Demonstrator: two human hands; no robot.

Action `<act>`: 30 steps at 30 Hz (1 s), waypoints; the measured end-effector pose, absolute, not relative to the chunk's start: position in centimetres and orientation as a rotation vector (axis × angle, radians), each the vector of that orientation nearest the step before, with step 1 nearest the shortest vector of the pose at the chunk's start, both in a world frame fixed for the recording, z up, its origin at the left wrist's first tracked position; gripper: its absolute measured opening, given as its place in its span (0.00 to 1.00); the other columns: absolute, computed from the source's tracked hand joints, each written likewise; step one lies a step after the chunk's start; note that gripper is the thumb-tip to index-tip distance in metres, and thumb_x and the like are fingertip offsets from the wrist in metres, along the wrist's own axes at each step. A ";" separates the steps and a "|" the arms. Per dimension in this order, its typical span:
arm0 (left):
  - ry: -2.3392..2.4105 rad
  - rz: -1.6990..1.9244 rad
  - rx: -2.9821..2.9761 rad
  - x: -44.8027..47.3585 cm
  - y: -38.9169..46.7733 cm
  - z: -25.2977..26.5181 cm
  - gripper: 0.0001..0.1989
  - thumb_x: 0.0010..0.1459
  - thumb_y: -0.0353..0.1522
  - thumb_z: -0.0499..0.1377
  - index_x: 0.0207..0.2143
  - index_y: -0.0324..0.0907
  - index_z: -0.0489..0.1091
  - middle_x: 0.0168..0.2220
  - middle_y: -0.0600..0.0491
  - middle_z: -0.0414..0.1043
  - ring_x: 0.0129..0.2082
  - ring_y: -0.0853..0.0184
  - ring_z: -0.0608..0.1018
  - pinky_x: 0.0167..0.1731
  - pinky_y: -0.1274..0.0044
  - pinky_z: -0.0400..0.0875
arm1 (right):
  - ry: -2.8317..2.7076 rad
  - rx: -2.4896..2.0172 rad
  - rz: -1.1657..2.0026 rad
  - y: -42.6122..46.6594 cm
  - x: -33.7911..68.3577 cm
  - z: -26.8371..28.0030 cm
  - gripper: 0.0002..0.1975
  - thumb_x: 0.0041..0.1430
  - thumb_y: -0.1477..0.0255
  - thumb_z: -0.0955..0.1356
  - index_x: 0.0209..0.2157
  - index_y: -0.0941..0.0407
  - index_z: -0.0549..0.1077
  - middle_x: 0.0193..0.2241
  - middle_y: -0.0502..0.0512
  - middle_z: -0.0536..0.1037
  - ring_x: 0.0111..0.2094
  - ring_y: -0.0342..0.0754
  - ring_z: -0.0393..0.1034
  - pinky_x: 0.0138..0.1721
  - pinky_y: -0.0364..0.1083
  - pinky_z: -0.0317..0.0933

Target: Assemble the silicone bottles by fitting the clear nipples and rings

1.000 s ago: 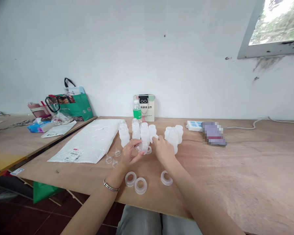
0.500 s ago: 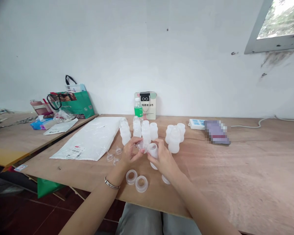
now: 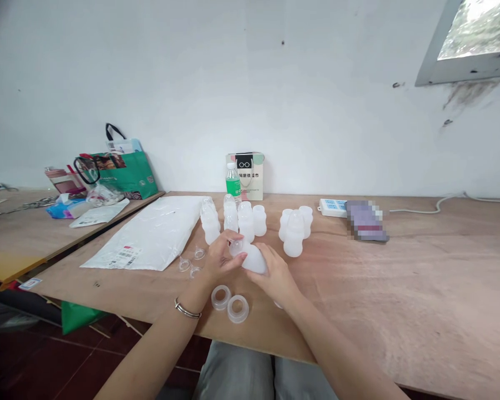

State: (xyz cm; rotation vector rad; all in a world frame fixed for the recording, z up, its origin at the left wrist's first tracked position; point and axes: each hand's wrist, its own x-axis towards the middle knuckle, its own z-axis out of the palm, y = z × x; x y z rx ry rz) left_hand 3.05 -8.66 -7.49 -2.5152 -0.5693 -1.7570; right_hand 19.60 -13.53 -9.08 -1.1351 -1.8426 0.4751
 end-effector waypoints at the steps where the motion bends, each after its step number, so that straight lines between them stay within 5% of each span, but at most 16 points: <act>1: -0.566 -1.786 -2.528 3.0 -8.7 -7.5 0.13 0.57 0.38 0.58 0.42 0.41 0.65 0.34 0.50 0.72 0.34 0.65 0.75 0.33 0.75 0.68 | -1.818 -1.116 0.468 -13.6 19.5 -8.9 0.15 0.54 0.68 0.69 0.44 0.52 0.66 0.41 0.53 0.74 0.42 0.52 0.69 0.42 0.50 0.62; 10: -0.753 -2.230 -2.775 3.5 -8.7 -8.3 0.16 0.56 0.42 0.59 0.41 0.41 0.66 0.37 0.50 0.69 0.37 0.65 0.72 0.38 0.74 0.66 | -1.803 -1.026 0.771 -14.0 19.2 -8.4 0.17 0.54 0.64 0.69 0.44 0.55 0.66 0.35 0.53 0.76 0.35 0.50 0.70 0.37 0.47 0.64; 15: -0.853 -2.436 -2.688 4.0 -8.5 -8.2 0.17 0.50 0.43 0.64 0.34 0.42 0.65 0.32 0.54 0.65 0.33 0.68 0.69 0.35 0.77 0.64 | -1.812 -1.110 0.562 -13.9 19.4 -8.8 0.20 0.53 0.65 0.70 0.47 0.52 0.63 0.43 0.55 0.75 0.41 0.53 0.71 0.41 0.50 0.63; 24: -0.627 -2.312 -3.209 3.8 -9.7 -7.1 0.21 0.64 0.43 0.48 0.54 0.43 0.63 0.52 0.44 0.69 0.51 0.59 0.71 0.48 0.69 0.65 | -1.631 -1.031 0.947 -13.6 19.3 -8.6 0.21 0.52 0.61 0.70 0.45 0.54 0.67 0.37 0.53 0.73 0.36 0.49 0.68 0.36 0.47 0.63; 30: -0.644 -2.348 -3.152 4.0 -8.7 -7.8 0.26 0.58 0.47 0.55 0.54 0.44 0.58 0.54 0.44 0.65 0.51 0.58 0.70 0.48 0.68 0.66 | -1.624 -1.000 0.931 -13.5 19.3 -8.4 0.20 0.51 0.63 0.71 0.44 0.54 0.67 0.38 0.53 0.73 0.38 0.49 0.68 0.39 0.47 0.63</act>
